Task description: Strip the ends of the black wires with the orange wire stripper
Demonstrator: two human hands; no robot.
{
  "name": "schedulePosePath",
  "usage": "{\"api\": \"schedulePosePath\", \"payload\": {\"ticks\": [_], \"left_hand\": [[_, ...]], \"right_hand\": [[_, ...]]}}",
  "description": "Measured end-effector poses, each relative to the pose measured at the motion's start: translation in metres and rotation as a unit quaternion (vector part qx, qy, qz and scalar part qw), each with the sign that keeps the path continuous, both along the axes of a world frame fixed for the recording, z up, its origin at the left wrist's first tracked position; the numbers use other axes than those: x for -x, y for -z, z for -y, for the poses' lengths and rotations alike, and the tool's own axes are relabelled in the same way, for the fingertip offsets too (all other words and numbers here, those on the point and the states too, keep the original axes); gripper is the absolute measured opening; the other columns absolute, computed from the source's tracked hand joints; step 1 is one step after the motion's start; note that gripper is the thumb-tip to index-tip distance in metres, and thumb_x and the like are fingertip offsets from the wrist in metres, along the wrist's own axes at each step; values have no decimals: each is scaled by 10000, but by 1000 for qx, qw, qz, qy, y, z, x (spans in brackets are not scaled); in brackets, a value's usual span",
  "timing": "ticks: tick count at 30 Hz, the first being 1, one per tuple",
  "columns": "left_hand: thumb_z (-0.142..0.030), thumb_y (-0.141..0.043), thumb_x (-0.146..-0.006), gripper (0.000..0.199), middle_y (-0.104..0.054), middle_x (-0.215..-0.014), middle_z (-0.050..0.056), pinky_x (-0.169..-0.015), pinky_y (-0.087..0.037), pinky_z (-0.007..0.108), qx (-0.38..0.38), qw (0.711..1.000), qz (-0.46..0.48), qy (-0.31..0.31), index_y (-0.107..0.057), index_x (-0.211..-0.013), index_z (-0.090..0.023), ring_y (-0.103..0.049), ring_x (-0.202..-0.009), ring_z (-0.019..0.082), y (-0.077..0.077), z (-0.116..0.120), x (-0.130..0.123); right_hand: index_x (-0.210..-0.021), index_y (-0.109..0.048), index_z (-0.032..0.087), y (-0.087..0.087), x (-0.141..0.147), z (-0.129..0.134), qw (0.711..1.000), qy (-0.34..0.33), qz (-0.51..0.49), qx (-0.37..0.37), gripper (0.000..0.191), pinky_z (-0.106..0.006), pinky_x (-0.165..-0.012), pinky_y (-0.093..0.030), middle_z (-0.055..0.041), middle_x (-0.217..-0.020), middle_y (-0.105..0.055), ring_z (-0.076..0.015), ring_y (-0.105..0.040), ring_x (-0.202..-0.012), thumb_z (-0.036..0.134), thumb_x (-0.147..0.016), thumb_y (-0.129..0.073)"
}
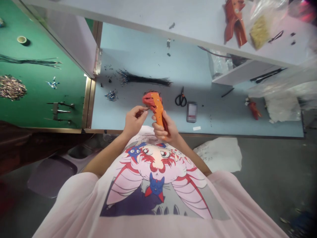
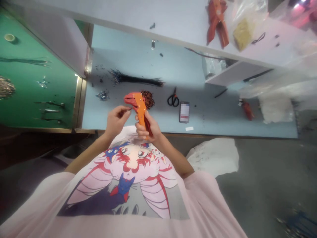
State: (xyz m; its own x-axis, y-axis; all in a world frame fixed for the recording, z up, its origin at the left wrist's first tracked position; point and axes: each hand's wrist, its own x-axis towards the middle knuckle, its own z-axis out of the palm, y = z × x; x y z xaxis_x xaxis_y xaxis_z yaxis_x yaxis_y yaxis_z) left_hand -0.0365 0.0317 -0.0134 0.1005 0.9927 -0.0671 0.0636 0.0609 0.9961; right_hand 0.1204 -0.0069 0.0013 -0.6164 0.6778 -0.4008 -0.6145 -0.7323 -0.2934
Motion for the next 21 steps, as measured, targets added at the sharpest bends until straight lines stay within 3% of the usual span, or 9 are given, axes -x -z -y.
{"api": "schedulePosePath", "payload": {"ticks": [6, 13, 17, 21], "left_hand": [[-254, -619, -733, 107, -624, -702, 3, -582, -417, 209, 41, 999, 1, -36, -667, -788, -176, -515, -617, 99, 30, -19, 7], [-296, -622, -766, 130, -627, -767, 14, -553, -404, 185, 18, 994, 43, -94, -684, -840, -209, -531, -642, 89, 31, -60, 17], [-260, -651, -745, 103, -640, -853, 41, -519, -409, 196, 54, 996, 23, -64, -709, -814, -211, -543, -658, 107, 49, -96, 9], [-227, -655, -729, 117, -650, -1050, 81, -810, -465, 292, 94, 995, -8, -22, -724, -817, -193, -570, -1001, 185, 76, -118, 5]], "right_hand": [[-941, -502, 206, 11, -12, -9, 997, 33, 58, 28, 540, -258, -456, -476, 28, -598, -512, -98, -456, -440, 573, -934, -106], [-937, -517, 200, 21, -21, -6, 990, 88, 111, 22, 466, -275, -500, -486, -8, -668, -568, -123, -512, -506, 555, -930, -216], [-901, -521, 193, 25, -22, -6, 984, 116, 125, 52, 425, -273, -513, -486, -13, -648, -565, -132, -527, -525, 542, -921, -278], [-899, -524, 189, 26, -27, -3, 980, 137, 129, 68, 409, -295, -527, -501, -16, -647, -575, -143, -546, -532, 525, -919, -293]]}}
